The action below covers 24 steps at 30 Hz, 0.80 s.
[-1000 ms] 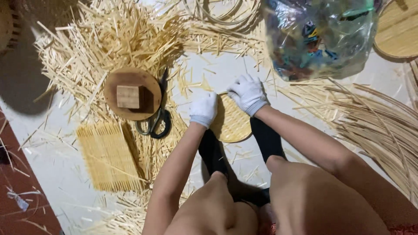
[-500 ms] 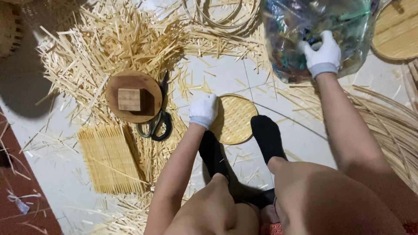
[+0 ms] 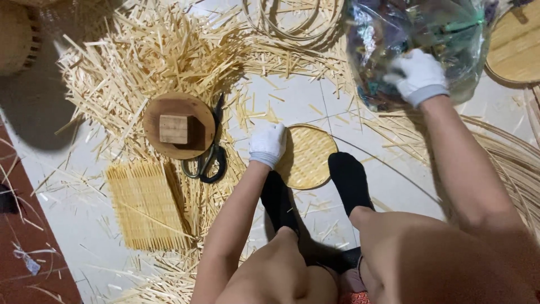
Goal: Weaving and trimming small bamboo mats and circular bases on the floor.
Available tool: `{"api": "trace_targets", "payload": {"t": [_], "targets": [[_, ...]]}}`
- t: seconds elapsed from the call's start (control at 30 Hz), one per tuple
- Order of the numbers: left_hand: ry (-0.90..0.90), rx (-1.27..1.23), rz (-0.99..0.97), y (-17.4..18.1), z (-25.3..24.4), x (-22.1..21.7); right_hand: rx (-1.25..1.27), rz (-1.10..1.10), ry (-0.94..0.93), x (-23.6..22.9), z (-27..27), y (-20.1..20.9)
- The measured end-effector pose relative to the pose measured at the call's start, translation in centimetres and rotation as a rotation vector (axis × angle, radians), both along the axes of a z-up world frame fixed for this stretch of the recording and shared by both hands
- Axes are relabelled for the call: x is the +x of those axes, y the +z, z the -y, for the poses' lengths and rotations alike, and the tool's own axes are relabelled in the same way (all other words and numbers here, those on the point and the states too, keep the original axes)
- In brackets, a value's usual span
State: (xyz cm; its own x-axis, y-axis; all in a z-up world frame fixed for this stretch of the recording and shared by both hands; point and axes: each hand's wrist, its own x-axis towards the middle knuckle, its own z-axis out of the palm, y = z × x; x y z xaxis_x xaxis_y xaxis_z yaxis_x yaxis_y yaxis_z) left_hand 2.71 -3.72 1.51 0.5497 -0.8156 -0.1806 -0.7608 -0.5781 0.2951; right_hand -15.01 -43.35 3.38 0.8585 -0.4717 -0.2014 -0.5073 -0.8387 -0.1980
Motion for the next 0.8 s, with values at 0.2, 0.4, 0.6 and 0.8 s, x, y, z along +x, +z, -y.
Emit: {"api": "trace_targets", "payload": {"t": [0.2, 0.4, 0.6, 0.8], "targets": [[0.017, 0.051, -0.061, 0.2, 0.1, 0.0, 0.931, 0.612, -0.492, -2.0, -0.3, 3.0], [0.031, 0.014, -0.086, -0.4, -0.4, 0.1, 1.041, 0.412, -0.190, 5.0, -13.5, 4.8], [0.016, -0.010, -0.075, 0.3, -0.1, 0.1, 0.990, 0.327, -0.139, 7.6, -20.9, 1.7], [0.031, -0.023, -0.104, 0.0, -0.3, 0.2, 0.643, 0.375, 0.175, 6.8, -22.0, 0.6]]}}
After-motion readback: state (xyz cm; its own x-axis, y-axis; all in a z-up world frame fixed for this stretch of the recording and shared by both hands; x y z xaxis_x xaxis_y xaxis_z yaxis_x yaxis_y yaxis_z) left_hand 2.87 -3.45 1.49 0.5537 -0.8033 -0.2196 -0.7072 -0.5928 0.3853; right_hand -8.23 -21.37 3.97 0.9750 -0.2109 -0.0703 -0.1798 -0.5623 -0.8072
